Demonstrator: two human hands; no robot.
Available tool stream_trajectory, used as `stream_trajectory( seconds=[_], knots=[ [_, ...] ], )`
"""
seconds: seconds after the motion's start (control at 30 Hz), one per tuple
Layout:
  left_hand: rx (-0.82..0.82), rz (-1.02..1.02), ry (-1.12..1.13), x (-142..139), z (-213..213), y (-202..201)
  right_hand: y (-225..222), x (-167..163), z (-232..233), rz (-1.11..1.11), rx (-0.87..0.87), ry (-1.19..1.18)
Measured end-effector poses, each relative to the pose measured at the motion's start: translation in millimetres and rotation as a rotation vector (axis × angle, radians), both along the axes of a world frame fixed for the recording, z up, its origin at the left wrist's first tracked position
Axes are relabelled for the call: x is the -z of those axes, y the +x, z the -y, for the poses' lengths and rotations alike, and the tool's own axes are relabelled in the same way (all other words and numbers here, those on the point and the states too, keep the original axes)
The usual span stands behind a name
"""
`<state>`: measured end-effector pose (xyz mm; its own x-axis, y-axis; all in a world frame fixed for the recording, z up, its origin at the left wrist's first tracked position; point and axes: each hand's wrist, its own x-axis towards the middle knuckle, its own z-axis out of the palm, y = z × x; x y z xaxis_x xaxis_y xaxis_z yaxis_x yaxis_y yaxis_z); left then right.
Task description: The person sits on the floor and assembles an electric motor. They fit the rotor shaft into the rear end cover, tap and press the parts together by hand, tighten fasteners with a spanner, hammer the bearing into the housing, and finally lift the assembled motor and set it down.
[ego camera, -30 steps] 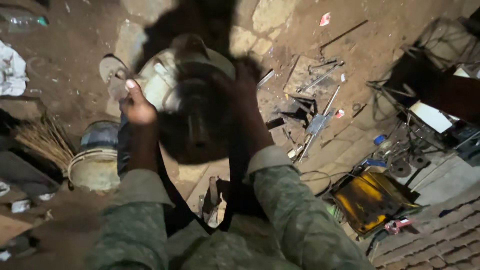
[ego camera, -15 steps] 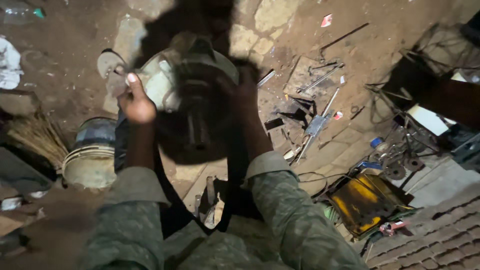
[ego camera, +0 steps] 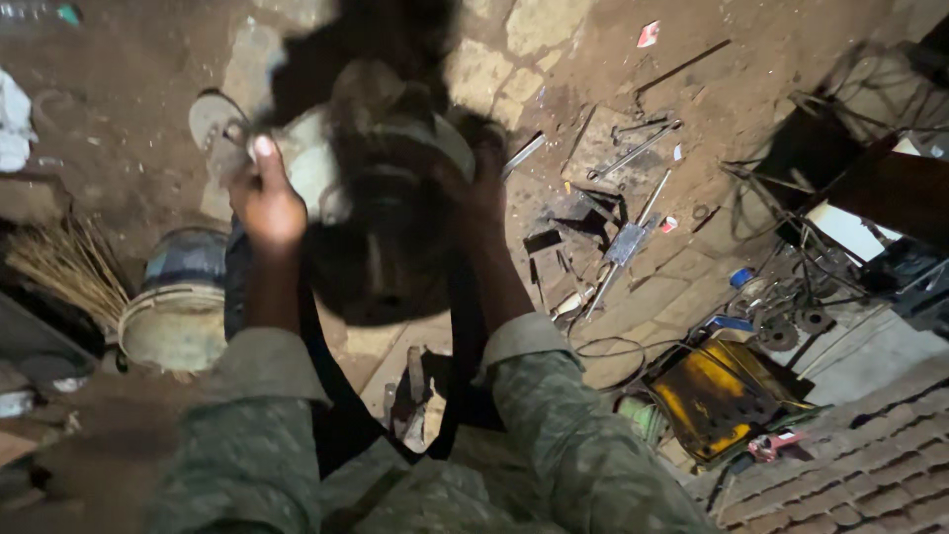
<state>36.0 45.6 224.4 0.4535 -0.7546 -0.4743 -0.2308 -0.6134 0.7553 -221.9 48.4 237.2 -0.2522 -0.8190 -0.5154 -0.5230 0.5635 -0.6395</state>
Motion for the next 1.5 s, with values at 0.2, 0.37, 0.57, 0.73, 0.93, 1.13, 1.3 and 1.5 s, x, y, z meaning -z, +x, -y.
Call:
stream_trajectory(
  seconds=[0.2,0.37,0.57,0.73,0.93,1.13,1.3,1.5],
  knots=[
    [-0.027,-0.044,0.015,1,12,6,3,3,3,0.061,-0.026,-0.116],
    [-0.045,-0.041,0.092,-1,28,7,13,-16,20,-0.001,0.046,0.105],
    [-0.063,0.090,0.240,-15,45,-4,16,-31,57,-0.010,0.077,0.094],
    [-0.132,0.153,0.169,-34,60,-17,15,-43,88,0.113,0.101,0.118],
    [-0.113,0.290,0.167,-19,68,-9,17,-33,78,-0.187,-0.049,-0.140],
    [-0.181,0.051,0.108,-20,57,-24,3,-29,69,-0.377,-0.112,0.214],
    [-0.193,-0.075,-0.066,-37,64,-49,-10,-44,71,-0.259,-0.062,0.285],
    [0.120,0.411,0.357,-35,86,-56,-23,-35,62,-0.299,-0.012,0.297]
  ],
)
